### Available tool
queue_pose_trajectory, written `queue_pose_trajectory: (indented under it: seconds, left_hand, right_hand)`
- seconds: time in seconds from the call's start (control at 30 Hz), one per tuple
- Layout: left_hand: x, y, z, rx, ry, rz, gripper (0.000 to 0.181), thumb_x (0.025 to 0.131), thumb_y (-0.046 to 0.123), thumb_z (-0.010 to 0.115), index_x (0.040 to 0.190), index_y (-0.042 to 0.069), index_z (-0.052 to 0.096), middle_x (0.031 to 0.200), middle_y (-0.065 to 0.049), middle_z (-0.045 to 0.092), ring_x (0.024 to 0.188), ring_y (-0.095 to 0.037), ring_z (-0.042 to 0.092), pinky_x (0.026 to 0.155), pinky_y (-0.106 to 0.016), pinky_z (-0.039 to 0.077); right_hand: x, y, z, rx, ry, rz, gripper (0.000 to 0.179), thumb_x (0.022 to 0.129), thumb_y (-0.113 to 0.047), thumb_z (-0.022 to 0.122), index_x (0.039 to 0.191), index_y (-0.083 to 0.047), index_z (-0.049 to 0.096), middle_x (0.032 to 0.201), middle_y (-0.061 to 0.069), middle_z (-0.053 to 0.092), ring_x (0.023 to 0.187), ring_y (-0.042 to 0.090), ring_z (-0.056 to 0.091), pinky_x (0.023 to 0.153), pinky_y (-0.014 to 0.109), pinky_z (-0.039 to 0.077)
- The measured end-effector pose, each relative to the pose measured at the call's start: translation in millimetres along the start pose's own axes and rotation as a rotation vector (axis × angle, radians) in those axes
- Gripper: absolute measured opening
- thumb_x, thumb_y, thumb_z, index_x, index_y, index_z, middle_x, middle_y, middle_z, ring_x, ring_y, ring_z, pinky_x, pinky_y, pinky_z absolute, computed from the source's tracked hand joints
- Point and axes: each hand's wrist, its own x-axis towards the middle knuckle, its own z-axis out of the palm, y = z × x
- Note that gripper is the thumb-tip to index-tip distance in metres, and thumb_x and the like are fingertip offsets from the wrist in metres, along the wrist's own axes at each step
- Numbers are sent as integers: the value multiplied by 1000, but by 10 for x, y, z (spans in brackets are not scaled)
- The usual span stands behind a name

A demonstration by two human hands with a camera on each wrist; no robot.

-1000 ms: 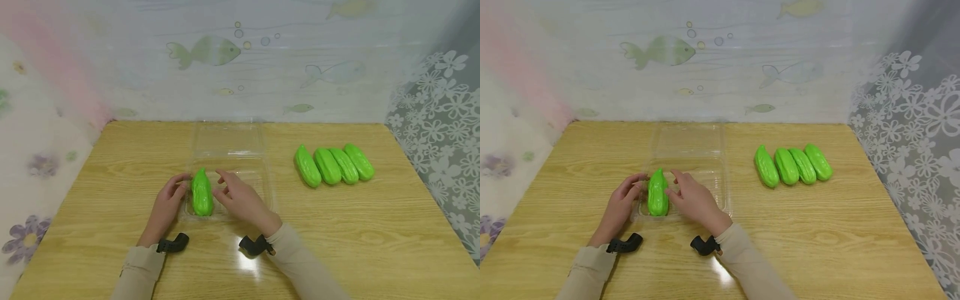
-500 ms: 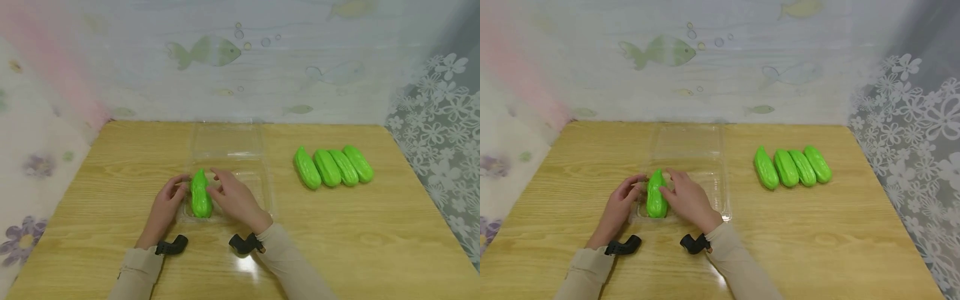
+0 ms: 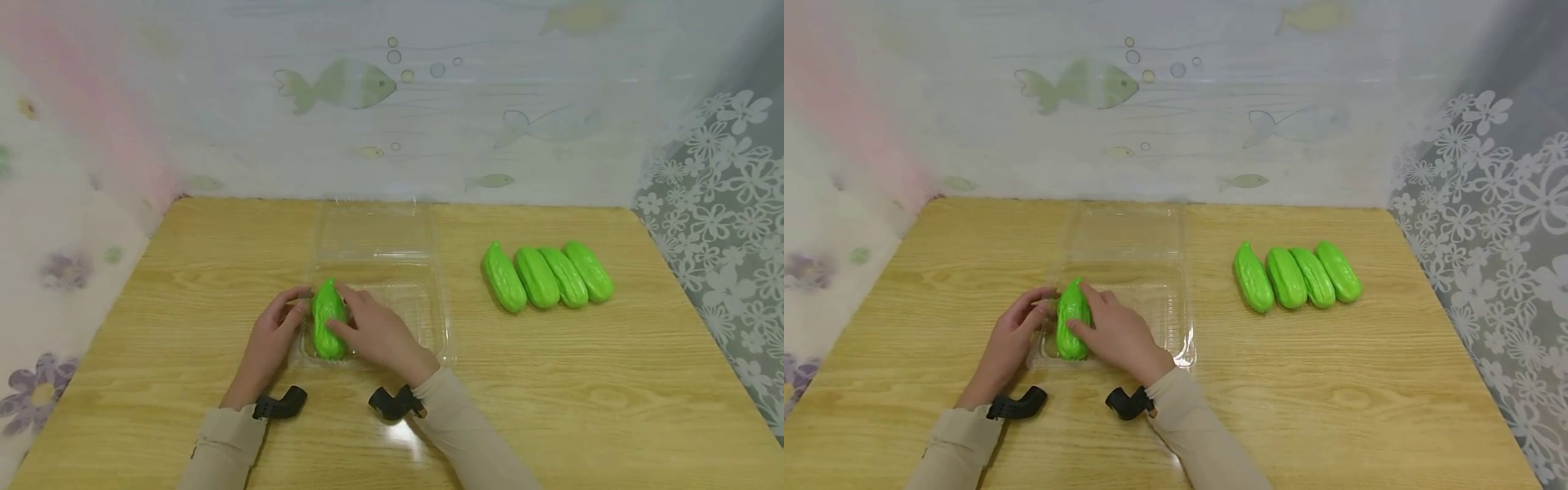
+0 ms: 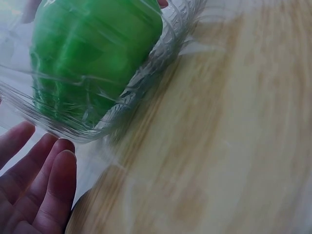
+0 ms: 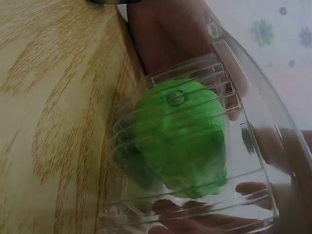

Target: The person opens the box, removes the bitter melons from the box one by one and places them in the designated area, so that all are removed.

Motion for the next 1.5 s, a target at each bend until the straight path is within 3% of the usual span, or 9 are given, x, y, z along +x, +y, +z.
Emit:
queue_pose_trajectory:
  seconds: [0.13,0.33,0.9,1.23,1.5]
  left_hand:
    - [-78,20,25,-9,4,-11,40,92,44,43,125,23,48,122,10,49,104,-10,50,82,-33,44]
    - [-184,41,70,-10,14,-16,42,91,46,43,126,23,48,122,9,48,104,-10,50,82,-34,44]
    - [-479,126,196,-4,62,-58,35,92,43,44,123,29,49,118,5,52,102,-12,51,85,-37,41]
    - [-520,135,182,4,77,-59,37,90,46,45,123,30,48,118,5,51,103,-12,51,84,-37,42]
    - [-514,168,191,-25,80,-46,39,90,45,46,124,28,48,124,3,48,108,-15,49,87,-38,41]
  right_hand:
    - [-53,-2,17,-50,-62,-39,69,87,-53,44,143,-21,19,125,3,47,101,14,51,75,32,46]
    - [-146,19,53,-72,-118,-81,74,84,-60,44,143,-24,17,118,3,50,91,10,52,72,29,46]
    - [-419,-12,47,-76,-123,-144,85,77,-62,53,143,-28,13,128,7,43,96,16,53,77,30,46]
    - [-404,9,35,-25,-78,-206,75,82,-47,58,142,-36,14,129,5,40,95,14,52,76,32,46]
    - [-430,-11,-40,-46,-61,-191,74,80,-32,57,142,-35,16,126,4,42,87,13,50,69,29,45]
